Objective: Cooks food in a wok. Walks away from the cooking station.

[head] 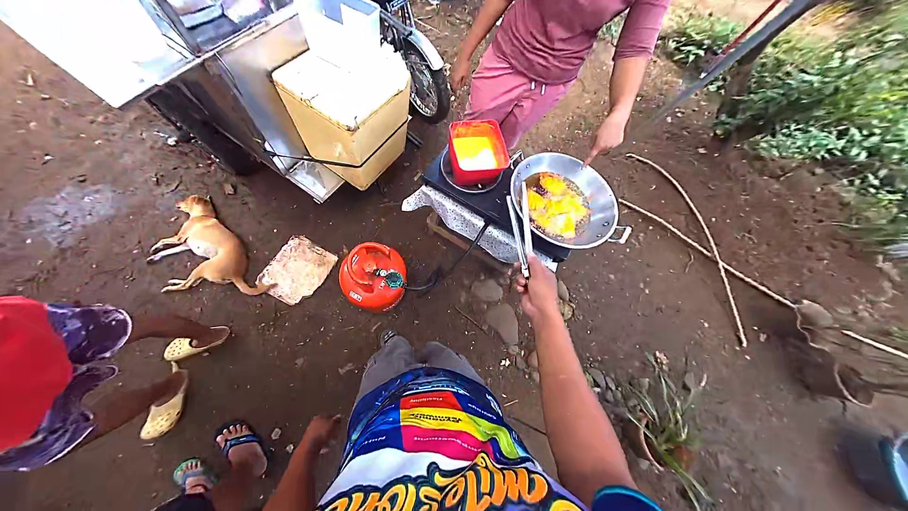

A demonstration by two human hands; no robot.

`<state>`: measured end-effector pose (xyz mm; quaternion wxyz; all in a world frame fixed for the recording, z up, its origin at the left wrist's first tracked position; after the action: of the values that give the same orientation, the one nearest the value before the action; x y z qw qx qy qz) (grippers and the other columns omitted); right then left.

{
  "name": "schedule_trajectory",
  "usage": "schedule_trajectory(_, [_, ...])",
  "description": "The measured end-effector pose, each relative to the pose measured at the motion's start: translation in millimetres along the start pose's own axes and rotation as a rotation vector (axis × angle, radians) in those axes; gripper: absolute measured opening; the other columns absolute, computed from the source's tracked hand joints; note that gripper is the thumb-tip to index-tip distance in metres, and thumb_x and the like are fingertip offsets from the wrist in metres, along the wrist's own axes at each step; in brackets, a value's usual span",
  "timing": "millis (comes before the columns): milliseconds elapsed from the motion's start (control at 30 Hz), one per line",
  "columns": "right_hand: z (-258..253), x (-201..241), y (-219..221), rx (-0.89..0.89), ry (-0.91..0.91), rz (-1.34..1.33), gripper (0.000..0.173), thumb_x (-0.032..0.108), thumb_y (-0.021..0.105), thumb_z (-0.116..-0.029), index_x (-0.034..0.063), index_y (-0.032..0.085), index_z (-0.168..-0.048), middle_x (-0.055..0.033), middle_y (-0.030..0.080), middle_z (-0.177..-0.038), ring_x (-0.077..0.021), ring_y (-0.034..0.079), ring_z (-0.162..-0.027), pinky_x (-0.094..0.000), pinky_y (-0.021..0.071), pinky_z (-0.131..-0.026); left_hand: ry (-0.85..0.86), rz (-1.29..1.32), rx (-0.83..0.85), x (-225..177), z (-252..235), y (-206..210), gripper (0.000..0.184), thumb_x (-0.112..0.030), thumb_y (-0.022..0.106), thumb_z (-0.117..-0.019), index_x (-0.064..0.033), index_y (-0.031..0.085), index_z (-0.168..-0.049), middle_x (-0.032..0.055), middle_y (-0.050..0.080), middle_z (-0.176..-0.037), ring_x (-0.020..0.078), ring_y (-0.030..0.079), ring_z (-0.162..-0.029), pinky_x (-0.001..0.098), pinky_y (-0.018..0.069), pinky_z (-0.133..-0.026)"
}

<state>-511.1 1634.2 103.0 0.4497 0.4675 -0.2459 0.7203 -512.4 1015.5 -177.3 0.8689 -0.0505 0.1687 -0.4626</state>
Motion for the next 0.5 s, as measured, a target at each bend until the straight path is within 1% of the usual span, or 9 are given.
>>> schedule_trajectory(33, [-6.3, 10.6, 3.9, -0.003, -0.015, -0.004, 0.03, 0.036, 0.045, -0.1111, 0.0089, 0.059, -0.115, -0.0024, 0.066, -0.086, -0.0052, 0.046, -0.049, -0.0195, 0.0406, -0.045, 0.027, 0.009, -0.008, -15.9, -13.1, -11.5, 0.04, -0.029, 0.052, -0.1092, 0.0017, 0.061, -0.133, 0.0252, 0.067, -0.12, 0.0371, 0.068, -0.103, 0.055, 0.0539, -0.092])
schedule_trajectory(100, [-20.1, 31.6, 11.7, -0.001, -0.05, -0.007, 0.03, 0.036, 0.045, -0.111, 0.01, 0.059, -0.114, -0.0016, 0.065, -0.086, -0.0045, 0.045, -0.048, -0.0191, 0.0402, -0.044, 0.09, 0.078, -0.087, -57.6, -35.2, -45.9, 0.04, -0.029, 0.051, -0.1091, 0.0005, 0.061, -0.135, 0.025, 0.068, -0.121, 0.0376, 0.069, -0.102, 0.0562, 0.0552, -0.091])
schedule_trajectory(233, [-47.4, 43.7, 14.4, 0.003, -0.045, 0.008, 0.03, 0.041, 0.048, -0.109, 0.0143, 0.06, -0.109, 0.0018, 0.063, -0.085, -0.0036, 0.043, -0.048, -0.0185, 0.0394, -0.045, 0.219, 0.318, -0.28, -151.0, -14.4, -120.6, 0.037, -0.026, 0.049, -0.11, -0.0028, 0.058, -0.137, 0.0191, 0.068, -0.123, 0.0302, 0.07, -0.099, 0.0496, 0.0569, -0.087])
schedule_trajectory(300, [-63.3, 45.8, 17.4, 0.036, -0.029, -0.071, 0.027, 0.039, 0.048, -0.1093, 0.0147, 0.06, -0.112, 0.002, 0.062, -0.086, -0.0033, 0.043, -0.048, -0.0177, 0.0387, -0.044, 0.301, 0.408, -0.356, -186.7, -0.5, -144.5, 0.035, -0.025, 0.05, -0.11, -0.0037, 0.058, -0.136, 0.017, 0.069, -0.121, 0.0264, 0.071, -0.097, 0.046, 0.0581, -0.085])
schedule_trajectory(367, [-65.8, 51.8, 18.6, 0.16, -0.018, -0.195, 0.028, 0.041, 0.045, -0.11, 0.019, 0.06, -0.121, 0.0042, 0.062, -0.09, -0.0008, 0.043, -0.051, -0.0143, 0.0393, -0.046, 0.338, 0.442, -0.403, -202.9, 10.4, -150.4, 0.034, -0.023, 0.05, -0.11, -0.0026, 0.058, -0.136, 0.0171, 0.07, -0.119, 0.0252, 0.071, -0.095, 0.0446, 0.0581, -0.084])
schedule_trajectory(400, [-63.9, 58.9, 15.1, 0.239, -0.026, -0.258, 0.032, 0.04, 0.043, -0.1103, 0.0201, 0.059, -0.129, 0.0042, 0.062, -0.094, -0.0003, 0.045, -0.053, -0.0135, 0.0406, -0.048, 0.329, 0.447, -0.414, -201.4, 12.9, -146.0, 0.035, -0.024, 0.049, -0.1102, -0.0027, 0.058, -0.136, 0.017, 0.07, -0.119, 0.0246, 0.07, -0.095, 0.044, 0.0573, -0.083])
schedule_trajectory(433, [-62.4, 69.3, 7.6, 0.322, -0.041, -0.291, 0.034, 0.04, 0.042, -0.1105, 0.0205, 0.057, -0.134, 0.0034, 0.062, -0.097, -0.0013, 0.049, -0.057, -0.0143, 0.0432, -0.05, 0.306, 0.452, -0.424, -194.2, 12.4, -137.6, 0.035, -0.024, 0.049, -0.1102, -0.0026, 0.058, -0.136, 0.0173, 0.07, -0.118, 0.0245, 0.07, -0.094, 0.0437, 0.0573, -0.083])
schedule_trajectory(500, [-66.1, 94.8, -19.1, 0.469, -0.085, -0.28, 0.04, 0.042, 0.046, -0.1082, 0.0207, 0.054, -0.141, -0.0004, 0.066, -0.107, -0.0053, 0.058, -0.066, -0.0185, 0.0509, -0.057, 0.229, 0.461, -0.401, -171.8, 8.2, -107.0, 0.037, -0.025, 0.049, -0.1106, -0.0004, 0.057, -0.138, 0.0211, 0.068, -0.121, 0.0282, 0.069, -0.097, 0.0468, 0.0566, -0.085])
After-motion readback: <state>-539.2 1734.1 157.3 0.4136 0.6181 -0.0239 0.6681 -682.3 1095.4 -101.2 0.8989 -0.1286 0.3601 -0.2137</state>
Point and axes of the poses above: each hand's wrist, its own z-axis away from the middle knuckle, its own y-axis out of the palm, x = y × z, the point moved 10 cm from there along -z, towards the middle knuckle
